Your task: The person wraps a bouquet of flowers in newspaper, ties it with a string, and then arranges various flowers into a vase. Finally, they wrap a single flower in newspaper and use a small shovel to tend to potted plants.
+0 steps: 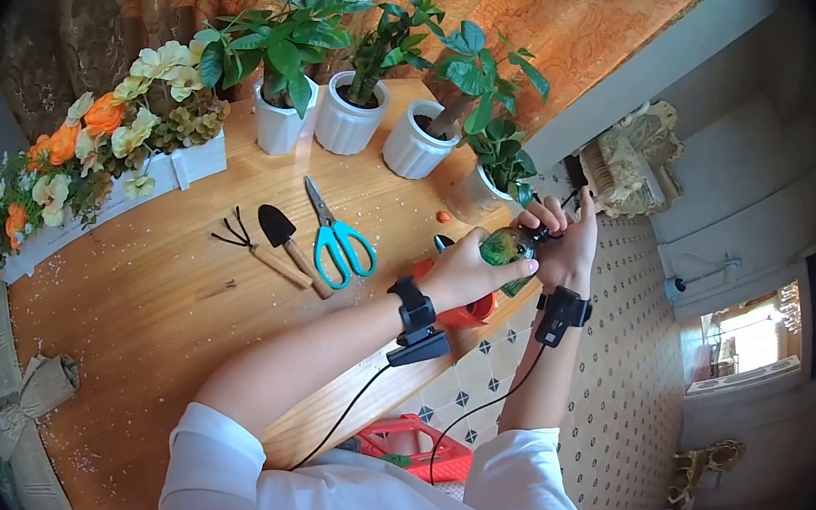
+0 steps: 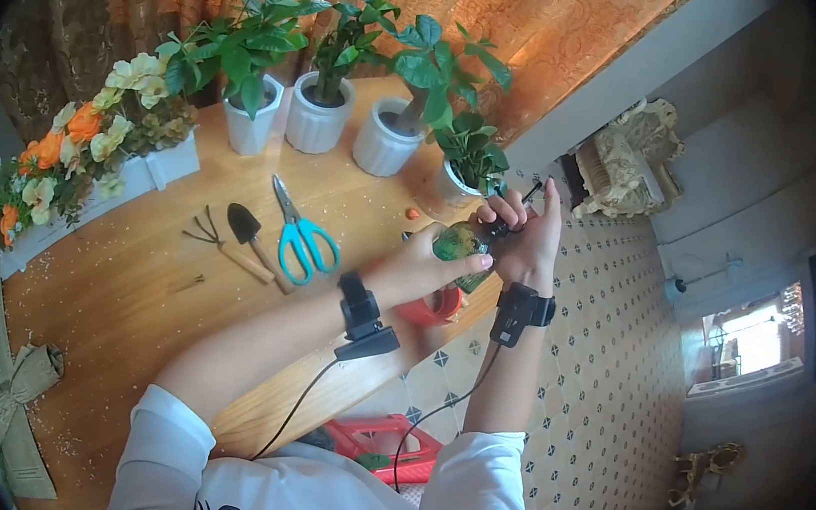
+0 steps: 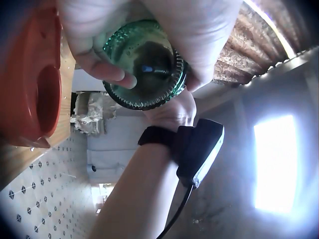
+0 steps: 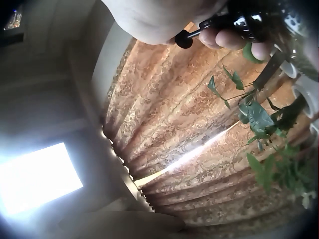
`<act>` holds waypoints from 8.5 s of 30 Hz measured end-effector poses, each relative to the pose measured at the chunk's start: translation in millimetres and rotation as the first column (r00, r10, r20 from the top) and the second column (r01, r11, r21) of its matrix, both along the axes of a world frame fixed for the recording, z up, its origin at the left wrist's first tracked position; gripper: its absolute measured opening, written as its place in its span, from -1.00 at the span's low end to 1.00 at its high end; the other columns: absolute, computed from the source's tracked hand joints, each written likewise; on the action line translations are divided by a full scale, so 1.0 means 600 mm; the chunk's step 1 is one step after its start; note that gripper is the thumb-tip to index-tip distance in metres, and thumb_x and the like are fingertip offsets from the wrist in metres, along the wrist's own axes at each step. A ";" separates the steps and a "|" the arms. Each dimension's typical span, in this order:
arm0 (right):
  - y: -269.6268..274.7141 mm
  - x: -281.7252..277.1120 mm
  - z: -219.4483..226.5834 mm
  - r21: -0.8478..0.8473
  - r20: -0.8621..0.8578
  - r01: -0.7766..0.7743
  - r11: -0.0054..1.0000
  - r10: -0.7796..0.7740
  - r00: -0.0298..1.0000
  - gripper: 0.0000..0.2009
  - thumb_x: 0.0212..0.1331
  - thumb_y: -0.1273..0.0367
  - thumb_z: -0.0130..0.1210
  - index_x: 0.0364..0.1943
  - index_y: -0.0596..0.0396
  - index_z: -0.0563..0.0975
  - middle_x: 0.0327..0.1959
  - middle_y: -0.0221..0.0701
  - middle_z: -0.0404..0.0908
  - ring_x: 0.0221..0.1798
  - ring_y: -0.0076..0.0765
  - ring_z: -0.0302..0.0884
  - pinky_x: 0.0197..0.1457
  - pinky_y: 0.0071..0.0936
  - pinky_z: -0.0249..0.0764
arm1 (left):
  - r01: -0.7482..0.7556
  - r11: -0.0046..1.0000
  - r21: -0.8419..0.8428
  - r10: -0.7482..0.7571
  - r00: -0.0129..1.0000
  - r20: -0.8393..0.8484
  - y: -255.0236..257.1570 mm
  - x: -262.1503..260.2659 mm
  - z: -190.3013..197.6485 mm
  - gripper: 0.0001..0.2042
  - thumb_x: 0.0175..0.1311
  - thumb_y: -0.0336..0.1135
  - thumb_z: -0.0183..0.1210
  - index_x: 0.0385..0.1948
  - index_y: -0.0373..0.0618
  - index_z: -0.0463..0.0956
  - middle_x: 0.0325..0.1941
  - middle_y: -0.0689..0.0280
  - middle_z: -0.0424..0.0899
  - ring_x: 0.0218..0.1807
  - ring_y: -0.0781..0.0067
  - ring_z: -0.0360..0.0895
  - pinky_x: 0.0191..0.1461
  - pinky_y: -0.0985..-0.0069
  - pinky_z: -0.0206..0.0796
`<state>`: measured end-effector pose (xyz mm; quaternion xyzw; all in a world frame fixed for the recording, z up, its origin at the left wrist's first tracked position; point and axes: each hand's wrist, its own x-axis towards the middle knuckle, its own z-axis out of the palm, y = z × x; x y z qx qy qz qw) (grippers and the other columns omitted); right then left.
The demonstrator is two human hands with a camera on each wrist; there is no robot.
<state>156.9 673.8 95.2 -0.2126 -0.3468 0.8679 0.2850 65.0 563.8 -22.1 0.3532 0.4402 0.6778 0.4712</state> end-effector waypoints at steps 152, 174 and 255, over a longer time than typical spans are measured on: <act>-0.898 -0.594 -0.078 0.416 0.154 -0.822 0.388 0.861 0.484 -0.60 0.51 0.09 -0.15 -0.40 0.06 0.45 -0.63 -0.51 0.26 -0.53 -0.34 0.42 -0.31 -0.38 0.43 | -0.828 0.546 -0.131 0.713 0.377 0.591 -0.877 -0.271 0.011 -0.46 0.57 0.21 0.15 0.29 -0.02 0.44 0.11 0.32 0.66 0.16 0.36 0.63 0.35 0.21 0.50; -0.715 -0.521 -0.054 0.464 0.020 -0.600 0.652 0.669 0.743 -0.63 0.52 0.13 -0.22 -0.35 0.09 0.43 -0.64 -0.51 0.23 -0.53 -0.45 0.29 -0.32 -0.42 0.35 | -0.719 0.692 -0.068 0.660 0.592 0.462 -0.732 -0.260 0.047 -0.43 0.64 0.10 0.08 0.53 0.10 0.24 0.38 0.35 0.52 0.33 0.42 0.53 0.35 0.20 0.46; -0.447 -0.453 -0.087 0.381 0.015 -0.453 0.806 0.485 0.875 -0.51 0.60 0.04 -0.22 -0.38 0.16 0.43 -0.70 -0.53 0.20 -0.63 -0.46 0.26 -0.40 -0.44 0.40 | -0.500 0.856 -0.127 0.499 0.739 0.453 -0.493 -0.222 0.039 -0.49 0.67 0.17 0.01 0.39 0.02 0.41 0.28 0.38 0.63 0.31 0.38 0.57 0.38 0.25 0.41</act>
